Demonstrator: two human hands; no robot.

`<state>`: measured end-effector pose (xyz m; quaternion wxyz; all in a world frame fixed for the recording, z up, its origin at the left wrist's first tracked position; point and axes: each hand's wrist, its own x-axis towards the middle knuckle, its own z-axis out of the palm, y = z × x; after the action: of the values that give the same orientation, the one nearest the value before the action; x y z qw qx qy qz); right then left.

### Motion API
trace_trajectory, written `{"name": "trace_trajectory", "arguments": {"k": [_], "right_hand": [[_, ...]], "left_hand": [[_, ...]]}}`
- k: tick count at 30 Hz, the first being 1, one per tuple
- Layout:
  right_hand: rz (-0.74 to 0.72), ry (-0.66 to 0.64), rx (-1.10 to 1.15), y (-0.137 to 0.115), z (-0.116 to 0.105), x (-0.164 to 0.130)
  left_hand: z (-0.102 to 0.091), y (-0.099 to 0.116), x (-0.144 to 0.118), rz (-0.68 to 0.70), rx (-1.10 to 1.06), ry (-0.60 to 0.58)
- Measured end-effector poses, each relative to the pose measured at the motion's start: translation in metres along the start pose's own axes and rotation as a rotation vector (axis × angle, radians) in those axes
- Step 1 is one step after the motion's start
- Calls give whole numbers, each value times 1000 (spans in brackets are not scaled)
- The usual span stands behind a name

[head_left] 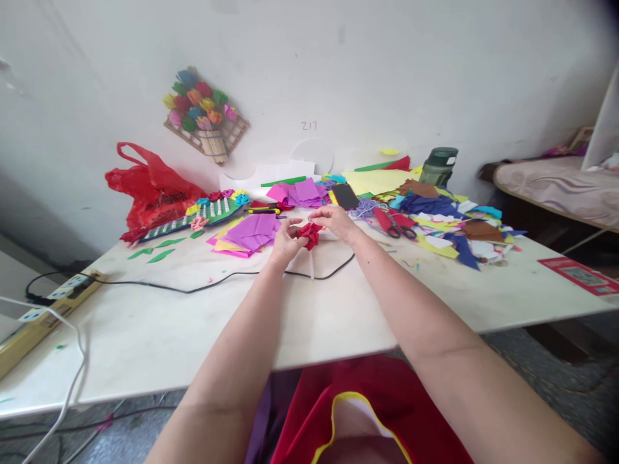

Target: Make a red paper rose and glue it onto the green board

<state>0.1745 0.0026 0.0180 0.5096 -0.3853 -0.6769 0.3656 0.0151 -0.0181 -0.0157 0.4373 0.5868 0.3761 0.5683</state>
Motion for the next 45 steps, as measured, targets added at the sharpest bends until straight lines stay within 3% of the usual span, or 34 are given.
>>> {"name": "trace_trajectory", "arguments": {"k": [9,28,39,45], "right_hand": [[-149,-165,-202,-1,-7,1],[-213,-129,-518,0,-2,-1],[-246,-191,-496,-5,-10,-1],[-235,-196,-636,-10,-8,-2]], "left_hand": [[1,7,-5,59,105,-52],[1,5,-6,63,156,-50],[0,5,-6,52,140,-50],[1,5,-6,55,156,-49]]}}
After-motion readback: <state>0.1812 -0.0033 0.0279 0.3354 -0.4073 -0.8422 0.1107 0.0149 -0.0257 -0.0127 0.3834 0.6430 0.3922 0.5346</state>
